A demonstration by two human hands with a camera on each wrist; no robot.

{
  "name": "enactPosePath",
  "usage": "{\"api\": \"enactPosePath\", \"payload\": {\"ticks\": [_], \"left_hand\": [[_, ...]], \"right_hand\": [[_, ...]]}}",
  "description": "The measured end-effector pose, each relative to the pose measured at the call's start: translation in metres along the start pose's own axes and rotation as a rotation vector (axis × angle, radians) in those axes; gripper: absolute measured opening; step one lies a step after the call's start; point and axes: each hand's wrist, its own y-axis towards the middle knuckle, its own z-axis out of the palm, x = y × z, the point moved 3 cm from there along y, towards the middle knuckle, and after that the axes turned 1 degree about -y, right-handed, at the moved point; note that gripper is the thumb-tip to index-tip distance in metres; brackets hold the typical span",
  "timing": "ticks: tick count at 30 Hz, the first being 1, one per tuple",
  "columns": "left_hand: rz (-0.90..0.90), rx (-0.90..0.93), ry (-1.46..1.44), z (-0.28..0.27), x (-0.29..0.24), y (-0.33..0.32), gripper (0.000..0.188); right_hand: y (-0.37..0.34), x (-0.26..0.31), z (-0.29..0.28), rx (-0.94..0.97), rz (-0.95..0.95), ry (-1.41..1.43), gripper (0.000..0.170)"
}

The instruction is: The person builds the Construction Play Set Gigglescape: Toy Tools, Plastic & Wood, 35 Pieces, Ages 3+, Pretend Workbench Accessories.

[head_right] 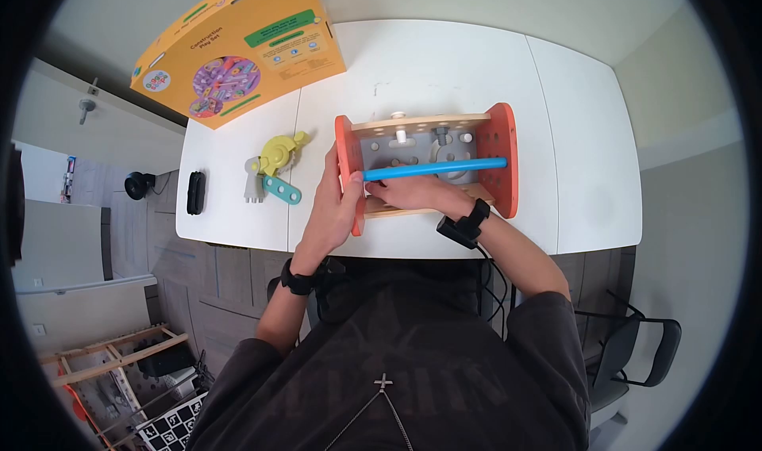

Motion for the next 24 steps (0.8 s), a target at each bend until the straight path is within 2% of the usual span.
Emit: {"api": "enactPosePath", "payload": {"ticks": [4,7,10,16,20,24], "left_hand": [[-0.012,0.010,-0.005,-0.001,-0.001,0.001,0.074],[-0.022,0.015,-0.023,0.000,0.002,-0.001,0.075],[-0.005,0.011,-0.030,0.001,0.001,0.000,0.075],[-0.016,0.006,-0.033,0.002,0.005,0.001,0.075],[0.078,-0.020,0.030,0.001,0.003,0.001,0.074],[-0.011,0.003,-0.014,0.001,0.004,0.001,0.074]], "right_hand": [[0.001,-0.012,0.008,-0.093,-0.109,0.047,0.035],[0.007,-0.019,0.014,-0.163,-0.115,0.129,0.033],[0.005,-0.013,0.010,-0.113,0.035,0.120,0.030],[0.008,-0.015,0.009,-0.165,0.009,0.038,0.026],[0.011,-0.021,0.016,-0.228,-0.096,0.057,0.024],[-0.001,-0.009,0.009,-0.169,-0.108,0.045,0.026]]}}
